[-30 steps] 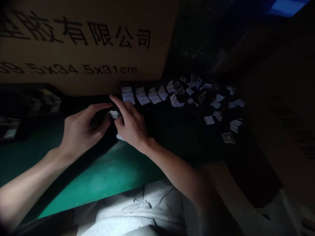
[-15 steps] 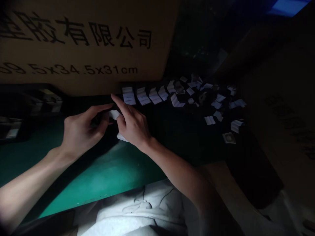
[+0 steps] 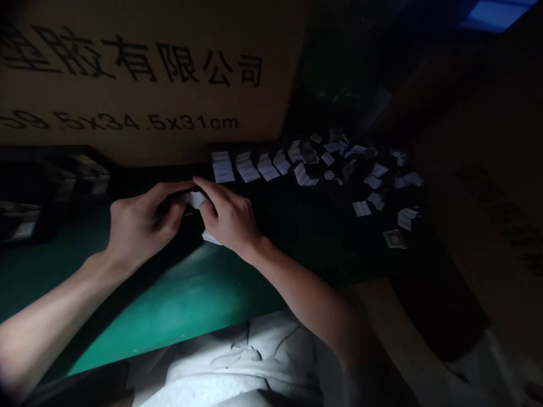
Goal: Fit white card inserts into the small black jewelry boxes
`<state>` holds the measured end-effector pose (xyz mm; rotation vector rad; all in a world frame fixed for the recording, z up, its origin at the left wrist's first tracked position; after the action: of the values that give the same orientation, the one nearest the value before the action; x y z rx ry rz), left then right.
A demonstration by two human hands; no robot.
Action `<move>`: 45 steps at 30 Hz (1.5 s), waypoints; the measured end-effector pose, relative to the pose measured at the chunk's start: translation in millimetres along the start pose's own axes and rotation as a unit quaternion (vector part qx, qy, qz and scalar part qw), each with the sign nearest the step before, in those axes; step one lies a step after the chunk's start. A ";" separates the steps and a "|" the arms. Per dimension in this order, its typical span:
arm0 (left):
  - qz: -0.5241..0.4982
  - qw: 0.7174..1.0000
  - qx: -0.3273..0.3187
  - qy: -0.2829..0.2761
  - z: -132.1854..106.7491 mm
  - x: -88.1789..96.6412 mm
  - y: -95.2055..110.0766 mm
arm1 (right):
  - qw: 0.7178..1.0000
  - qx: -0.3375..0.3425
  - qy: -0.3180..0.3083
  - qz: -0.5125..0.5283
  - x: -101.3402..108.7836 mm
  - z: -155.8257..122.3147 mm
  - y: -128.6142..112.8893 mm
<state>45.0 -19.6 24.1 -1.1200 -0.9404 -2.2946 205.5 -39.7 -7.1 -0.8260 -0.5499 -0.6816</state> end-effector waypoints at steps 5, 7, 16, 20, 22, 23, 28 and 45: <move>0.007 1.000 -0.011 0.014 -0.4 -0.4 1.8 | 0.999 -0.027 -0.015 0.009 -0.2 -0.9 -0.7; 0.012 1.000 -0.014 0.014 -0.2 -0.4 3.1 | 0.999 -0.034 -0.022 0.012 0.3 -1.0 -1.2; 0.008 1.000 -0.003 0.006 -0.8 -2.8 2.4 | 0.999 -0.042 -0.003 0.016 0.1 -1.1 3.6; 0.015 1.000 -0.015 0.014 -0.6 -3.2 2.2 | 1.000 -0.030 -0.002 -0.003 -0.8 -1.1 2.7; 0.022 1.000 -0.011 0.012 -0.5 -2.9 2.2 | 1.000 -0.025 -0.003 -0.005 -1.1 -0.9 2.3; 0.024 1.000 -0.010 0.011 -0.5 -2.9 2.3 | 1.000 -0.024 -0.005 -0.002 -1.4 -0.8 2.5; 0.019 1.000 -0.020 0.011 -1.2 -3.2 2.4 | 0.999 -0.025 -0.019 0.012 -2.1 -0.5 3.6; -0.014 0.999 0.040 0.001 -0.2 -3.5 0.8 | 1.000 0.006 -0.011 0.023 -1.4 2.6 -0.6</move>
<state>47.4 -20.1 21.5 -1.0783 -1.0452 -2.2586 203.6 -37.4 -6.3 -0.8330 -0.5530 -0.6265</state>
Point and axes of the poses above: each hand's wrist, its own z-axis towards the middle knuckle, its own x-axis out of the back of the hand, y = z × x, the point moved 4 cm from there along z, towards the middle knuckle, and after that the axes turned 11 degrees about -y, right-handed, at the moved point
